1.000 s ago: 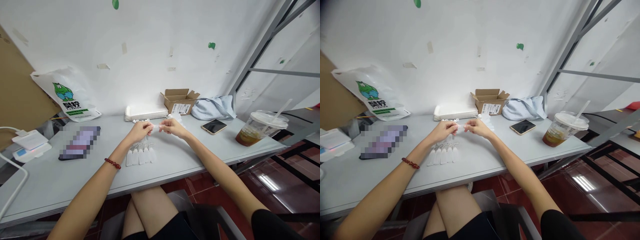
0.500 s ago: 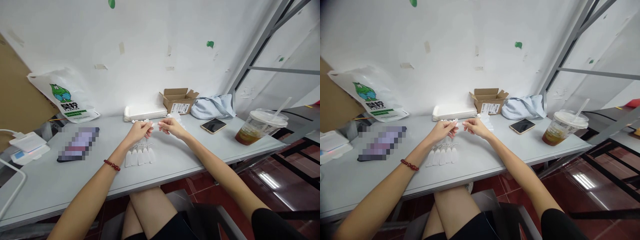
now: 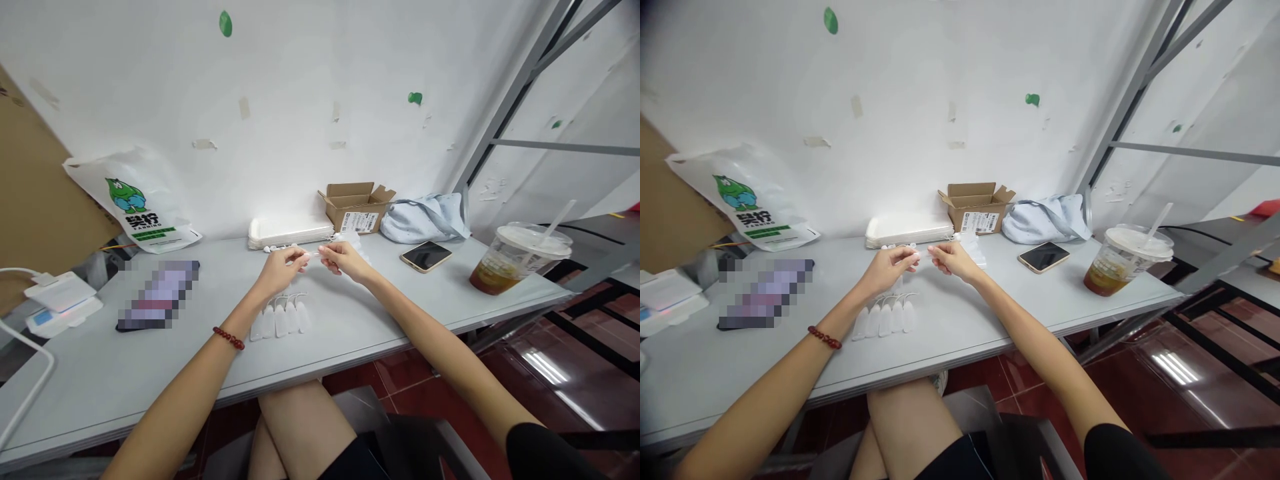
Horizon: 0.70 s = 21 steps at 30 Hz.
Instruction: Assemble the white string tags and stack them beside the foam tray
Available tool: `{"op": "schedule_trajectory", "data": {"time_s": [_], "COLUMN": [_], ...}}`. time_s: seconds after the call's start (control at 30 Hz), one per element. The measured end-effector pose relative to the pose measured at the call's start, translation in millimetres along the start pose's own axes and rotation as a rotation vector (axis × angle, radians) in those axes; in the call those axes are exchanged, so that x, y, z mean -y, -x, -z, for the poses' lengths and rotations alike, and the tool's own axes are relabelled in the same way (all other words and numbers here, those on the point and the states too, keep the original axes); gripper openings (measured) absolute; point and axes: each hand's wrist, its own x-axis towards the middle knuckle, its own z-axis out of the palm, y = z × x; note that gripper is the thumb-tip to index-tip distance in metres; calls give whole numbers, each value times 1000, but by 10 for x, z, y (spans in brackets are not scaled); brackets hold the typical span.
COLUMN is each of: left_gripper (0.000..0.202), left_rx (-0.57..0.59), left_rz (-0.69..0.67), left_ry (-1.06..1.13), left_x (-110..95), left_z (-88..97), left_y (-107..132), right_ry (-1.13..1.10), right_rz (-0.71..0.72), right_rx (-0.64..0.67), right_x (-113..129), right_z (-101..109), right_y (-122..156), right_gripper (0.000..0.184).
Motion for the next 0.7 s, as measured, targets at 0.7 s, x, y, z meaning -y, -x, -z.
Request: {"op": "schedule_trajectory", "data": {"time_s": [0.7], "left_gripper": [42], "left_rx": [52], "left_rz": [73], "left_ry": [19], "left_x": [0], "left_z": [8], "left_y": [-13], "right_ry": [-49], "right_rz": [19], "right_rx": [13], "right_x": [21], "right_z": [-13], "right_y": [9], "right_gripper": [49]}}
